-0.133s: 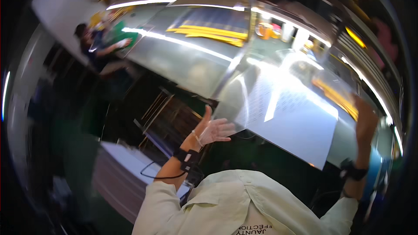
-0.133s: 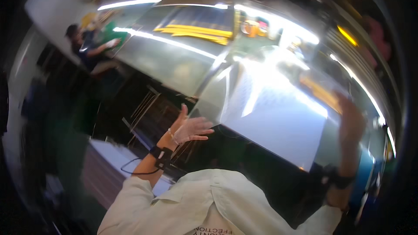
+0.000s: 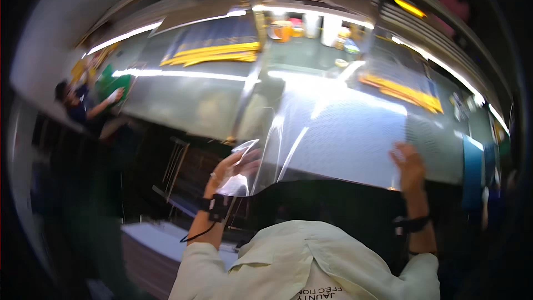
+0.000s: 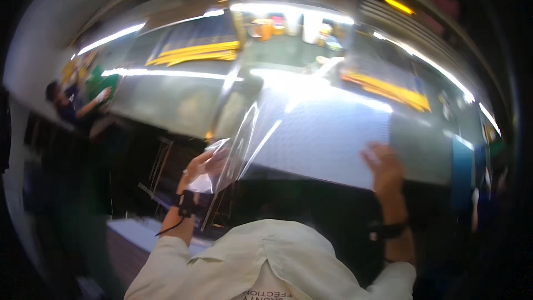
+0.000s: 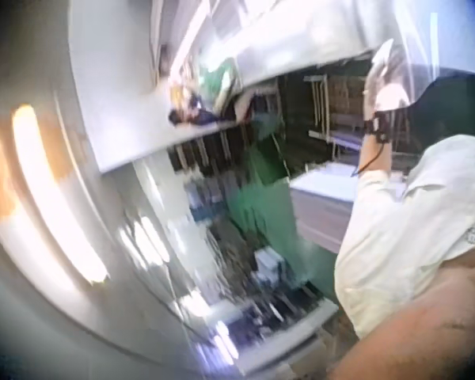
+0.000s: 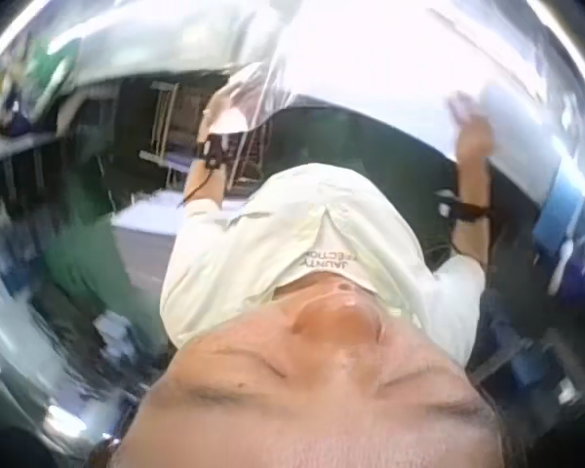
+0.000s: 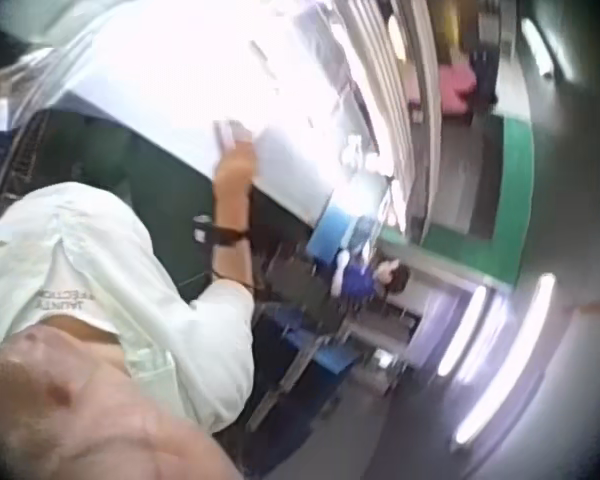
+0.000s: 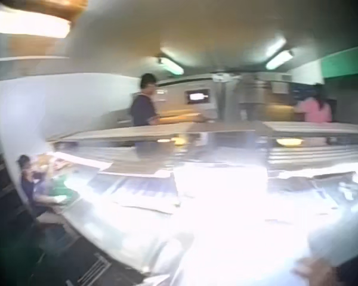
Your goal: The person is inspecting and sorting metal sheets, placing them onto drying racks.
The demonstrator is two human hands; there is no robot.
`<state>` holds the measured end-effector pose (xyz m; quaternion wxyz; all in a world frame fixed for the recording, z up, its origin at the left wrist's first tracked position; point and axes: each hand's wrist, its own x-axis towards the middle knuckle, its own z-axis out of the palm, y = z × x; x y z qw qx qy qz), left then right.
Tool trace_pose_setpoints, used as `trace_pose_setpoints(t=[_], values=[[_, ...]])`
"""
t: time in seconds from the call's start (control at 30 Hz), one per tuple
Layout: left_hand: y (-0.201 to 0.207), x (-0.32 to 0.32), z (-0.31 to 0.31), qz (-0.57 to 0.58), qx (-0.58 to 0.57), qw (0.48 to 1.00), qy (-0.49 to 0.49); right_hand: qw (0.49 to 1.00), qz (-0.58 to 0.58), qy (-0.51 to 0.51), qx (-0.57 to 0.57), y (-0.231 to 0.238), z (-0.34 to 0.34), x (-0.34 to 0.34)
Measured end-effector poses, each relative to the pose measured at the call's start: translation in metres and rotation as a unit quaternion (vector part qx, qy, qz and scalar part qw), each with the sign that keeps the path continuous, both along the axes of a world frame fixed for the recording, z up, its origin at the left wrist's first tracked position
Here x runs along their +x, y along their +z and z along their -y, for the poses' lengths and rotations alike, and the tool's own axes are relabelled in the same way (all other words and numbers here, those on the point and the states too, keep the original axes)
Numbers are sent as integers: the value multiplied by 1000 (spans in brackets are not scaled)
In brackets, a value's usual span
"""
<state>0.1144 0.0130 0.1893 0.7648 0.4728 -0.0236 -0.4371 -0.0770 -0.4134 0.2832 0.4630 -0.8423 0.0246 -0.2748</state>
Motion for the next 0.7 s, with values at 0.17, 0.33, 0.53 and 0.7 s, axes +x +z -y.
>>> trace_pose_setpoints(t=[0.17, 0.33, 0.53, 0.7], values=[[-46, 32, -10, -81, 161, 984, -8, 918, -193, 10, -345, -114, -1, -51], [-61, 20, -9, -113, 269, 956, 3, 872, -271, -348, -212, -172, 35, -139], [-62, 44, -10, -174, 294, 931, -132, 810, -348, -286, 375, -212, 73, -169], [-69, 122, 28, -126, 360, 918, -106, 850, -310, -283, 317, -205, 70, -168]])
